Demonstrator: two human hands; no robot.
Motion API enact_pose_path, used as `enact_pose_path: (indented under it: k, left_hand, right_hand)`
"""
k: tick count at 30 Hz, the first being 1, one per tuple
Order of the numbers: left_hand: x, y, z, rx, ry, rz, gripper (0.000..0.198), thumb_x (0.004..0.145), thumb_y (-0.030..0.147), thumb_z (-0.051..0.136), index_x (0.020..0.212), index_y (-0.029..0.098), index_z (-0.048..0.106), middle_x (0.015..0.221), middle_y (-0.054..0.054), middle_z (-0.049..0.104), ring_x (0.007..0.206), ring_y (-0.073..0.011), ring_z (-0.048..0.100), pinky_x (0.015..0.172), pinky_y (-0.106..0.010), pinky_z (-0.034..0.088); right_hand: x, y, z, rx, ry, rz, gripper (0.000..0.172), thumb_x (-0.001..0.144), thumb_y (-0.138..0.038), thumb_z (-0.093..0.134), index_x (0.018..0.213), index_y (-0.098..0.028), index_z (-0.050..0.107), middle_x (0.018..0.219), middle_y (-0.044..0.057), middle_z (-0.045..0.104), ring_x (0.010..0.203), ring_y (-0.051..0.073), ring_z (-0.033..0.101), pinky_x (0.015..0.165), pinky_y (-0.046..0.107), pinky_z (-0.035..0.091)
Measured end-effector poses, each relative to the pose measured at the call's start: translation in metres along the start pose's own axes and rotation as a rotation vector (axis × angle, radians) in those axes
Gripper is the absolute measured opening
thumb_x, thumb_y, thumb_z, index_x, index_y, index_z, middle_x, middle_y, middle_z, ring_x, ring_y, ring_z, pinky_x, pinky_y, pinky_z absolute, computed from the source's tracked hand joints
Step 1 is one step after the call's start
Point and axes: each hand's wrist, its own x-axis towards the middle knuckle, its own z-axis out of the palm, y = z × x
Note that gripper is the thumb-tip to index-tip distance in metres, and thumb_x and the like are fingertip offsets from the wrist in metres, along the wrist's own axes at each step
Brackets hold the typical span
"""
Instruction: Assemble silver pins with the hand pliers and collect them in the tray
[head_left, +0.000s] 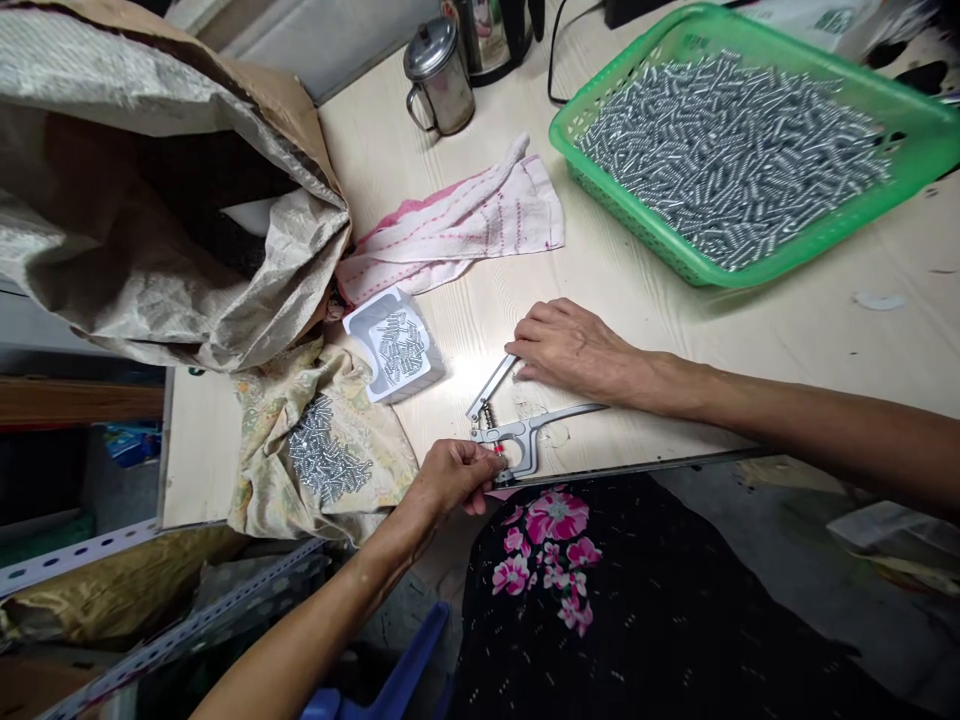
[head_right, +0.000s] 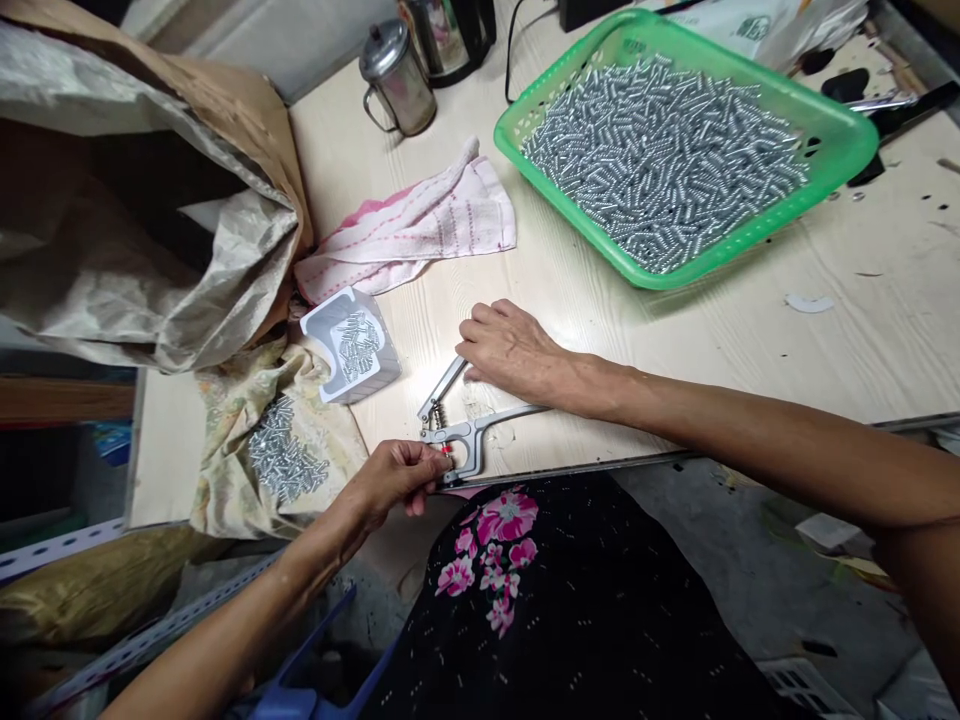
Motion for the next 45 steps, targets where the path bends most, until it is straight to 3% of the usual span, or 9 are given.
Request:
enact_pose_path:
  k: [4, 7, 16, 21, 24, 30, 34, 37, 45]
  left_hand:
    - [0.001, 0.001, -0.001, 0.025, -0.008, -0.010, 0.025, 0.088, 0.025, 0.064, 0.066, 0.014, 0.058, 0.049, 0.007, 0.054, 0.033, -0.0054, 0.048, 0.036, -0.017, 0.035]
    - [-0.001, 0.002, 0.001, 0.014, -0.001, -0.004, 0.023, 0.088, 0.024, 0.064, 0.068, 0.014, 0.060, 0.049, 0.007, 0.055, 0.033, -0.0054, 0.048, 0.035, -0.017, 0.035]
    - [-0.001, -0.002, 0.002, -0.012, 0.007, 0.012, 0.024, 0.084, 0.029, 0.070, 0.068, 0.014, 0.060, 0.049, 0.007, 0.054, 0.033, -0.0054, 0.047, 0.036, -0.017, 0.036]
    - [0.003, -0.002, 0.002, 0.004, 0.017, 0.030, 0.023, 0.083, 0.032, 0.071, 0.070, 0.014, 0.062, 0.050, 0.007, 0.054, 0.034, -0.0061, 0.047, 0.038, -0.018, 0.036]
    - [0.001, -0.004, 0.002, 0.078, 0.020, 0.029, 0.024, 0.087, 0.032, 0.066, 0.070, 0.015, 0.062, 0.052, 0.006, 0.054, 0.035, -0.0068, 0.047, 0.041, -0.020, 0.038]
    - [-0.023, -0.005, 0.017, 0.718, 0.559, 0.593, 0.027, 0.091, 0.041, 0.064, 0.103, 0.017, 0.069, 0.095, -0.008, 0.068, 0.085, -0.0212, 0.066, 0.074, -0.032, 0.055]
    - [-0.024, 0.016, 0.027, 1.066, 0.668, 0.941, 0.073, 0.084, 0.044, 0.073, 0.141, 0.009, 0.043, 0.134, -0.021, 0.055, 0.125, -0.0346, 0.051, 0.103, -0.049, 0.047]
    - [-0.020, 0.041, 0.024, 1.148, 0.667, 1.004, 0.077, 0.087, 0.035, 0.068, 0.147, 0.008, 0.029, 0.136, -0.021, 0.053, 0.126, -0.0342, 0.049, 0.108, -0.053, 0.041]
    - [-0.027, 0.102, -0.033, 1.221, 0.892, 0.941, 0.051, 0.083, 0.022, 0.067, 0.130, 0.012, 0.048, 0.117, -0.014, 0.065, 0.107, -0.0281, 0.060, 0.092, -0.038, 0.048]
  right_hand:
    - [-0.019, -0.001, -0.015, 0.086, -0.053, -0.104, 0.081, 0.079, -0.072, 0.063, 0.131, -0.012, 0.052, 0.120, 0.016, 0.062, 0.111, 0.032, 0.050, 0.099, 0.051, 0.034]
    - [-0.031, 0.000, -0.018, 0.112, -0.064, -0.126, 0.092, 0.075, -0.070, 0.069, 0.143, -0.014, 0.041, 0.130, 0.018, 0.057, 0.121, 0.035, 0.048, 0.105, 0.058, 0.031]
    - [-0.041, -0.008, -0.016, 0.140, -0.067, -0.108, 0.073, 0.086, -0.042, 0.068, 0.144, -0.012, 0.037, 0.116, 0.013, 0.062, 0.108, 0.030, 0.051, 0.103, 0.050, 0.035]
    - [-0.046, -0.021, -0.019, 0.106, -0.100, 0.078, 0.085, 0.074, -0.046, 0.078, 0.139, -0.004, 0.041, 0.122, 0.020, 0.057, 0.109, 0.034, 0.048, 0.095, 0.046, 0.039]
    - [-0.049, -0.026, -0.019, 0.079, -0.135, 0.117, 0.069, 0.075, -0.047, 0.077, 0.124, -0.005, 0.053, 0.112, 0.019, 0.058, 0.101, 0.033, 0.049, 0.085, 0.043, 0.042]
    - [-0.065, -0.027, -0.015, 0.234, -0.019, 0.081, 0.039, 0.089, -0.039, 0.063, 0.113, -0.009, 0.057, 0.105, 0.015, 0.056, 0.095, 0.028, 0.048, 0.079, 0.039, 0.044]
    - [-0.062, -0.034, -0.035, 0.266, 0.090, 0.053, 0.033, 0.092, -0.030, 0.058, 0.116, -0.007, 0.057, 0.107, 0.015, 0.057, 0.098, 0.028, 0.048, 0.081, 0.038, 0.045]
    - [-0.048, -0.038, -0.055, 0.141, 0.181, 0.020, 0.032, 0.094, -0.026, 0.053, 0.118, -0.005, 0.057, 0.106, 0.017, 0.059, 0.098, 0.029, 0.049, 0.081, 0.040, 0.045]
    - [0.032, -0.028, -0.078, -0.204, 0.273, 0.108, 0.029, 0.096, -0.014, 0.045, 0.116, -0.002, 0.061, 0.101, 0.018, 0.064, 0.093, 0.029, 0.051, 0.082, 0.041, 0.039]
